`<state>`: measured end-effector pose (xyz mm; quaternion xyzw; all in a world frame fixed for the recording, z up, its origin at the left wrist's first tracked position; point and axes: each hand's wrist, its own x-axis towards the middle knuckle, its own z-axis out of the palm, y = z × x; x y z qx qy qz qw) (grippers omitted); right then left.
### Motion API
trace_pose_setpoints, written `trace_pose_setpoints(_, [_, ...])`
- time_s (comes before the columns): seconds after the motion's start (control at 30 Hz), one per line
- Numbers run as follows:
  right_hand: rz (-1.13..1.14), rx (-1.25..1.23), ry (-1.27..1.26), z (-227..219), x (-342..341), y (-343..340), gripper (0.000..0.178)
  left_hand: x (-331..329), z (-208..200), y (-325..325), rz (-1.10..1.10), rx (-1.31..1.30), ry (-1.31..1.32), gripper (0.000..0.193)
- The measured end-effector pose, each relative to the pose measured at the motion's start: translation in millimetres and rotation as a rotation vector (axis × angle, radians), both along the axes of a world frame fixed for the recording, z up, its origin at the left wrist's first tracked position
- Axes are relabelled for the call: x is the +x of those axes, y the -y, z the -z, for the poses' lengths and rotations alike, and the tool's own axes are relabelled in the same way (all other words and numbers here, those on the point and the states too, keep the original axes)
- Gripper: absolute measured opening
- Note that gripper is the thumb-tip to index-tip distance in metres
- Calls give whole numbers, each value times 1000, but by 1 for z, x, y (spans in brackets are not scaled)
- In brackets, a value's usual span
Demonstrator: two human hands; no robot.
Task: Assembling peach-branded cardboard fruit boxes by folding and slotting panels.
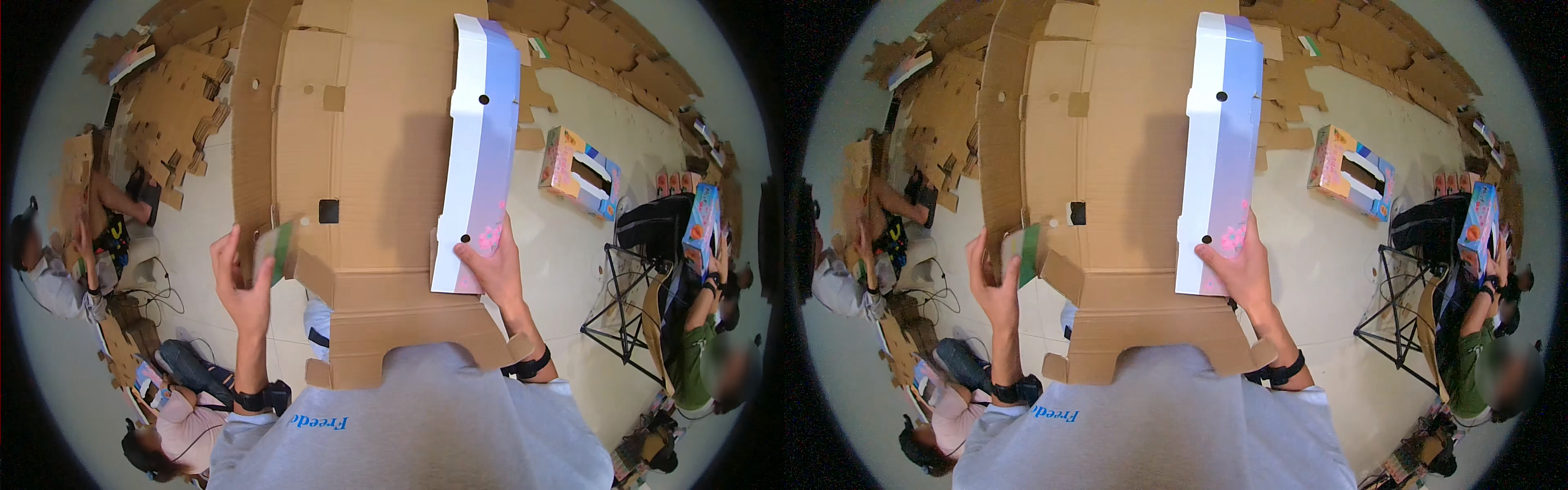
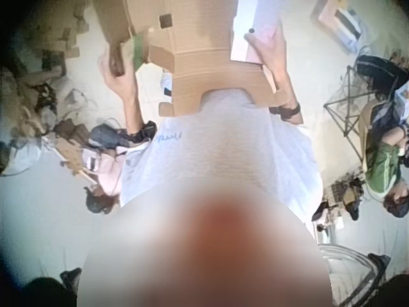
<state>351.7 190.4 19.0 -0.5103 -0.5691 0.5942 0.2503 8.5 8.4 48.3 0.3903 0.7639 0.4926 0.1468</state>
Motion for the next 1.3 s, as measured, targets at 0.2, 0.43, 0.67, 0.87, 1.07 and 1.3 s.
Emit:
trace_pose_setpoints(0.2, [1,29,-38,-7,-5,-2,93,49,-23,-20,671,18,-138,51])
trace_pose_setpoints(0.43, [53,39,-111,7,-7,0,94,71,-37,-55,959,-207,185,49])
trace_pose_setpoints(0.67, [58,-33,-165,11,-5,0,94,108,-5,-101,1064,-224,847,20])
trace_pose_setpoints(0.87, [13,196,70,19,3,2,93,122,-20,-110,965,-268,763,42])
trace_pose_setpoints(1.07, [-202,228,40,17,78,15,90,120,-11,-118,1229,-241,452,46])
trace_pose_setpoints(1.3, [41,86,-203,-19,72,64,84,145,-9,-141,793,-212,1271,53])
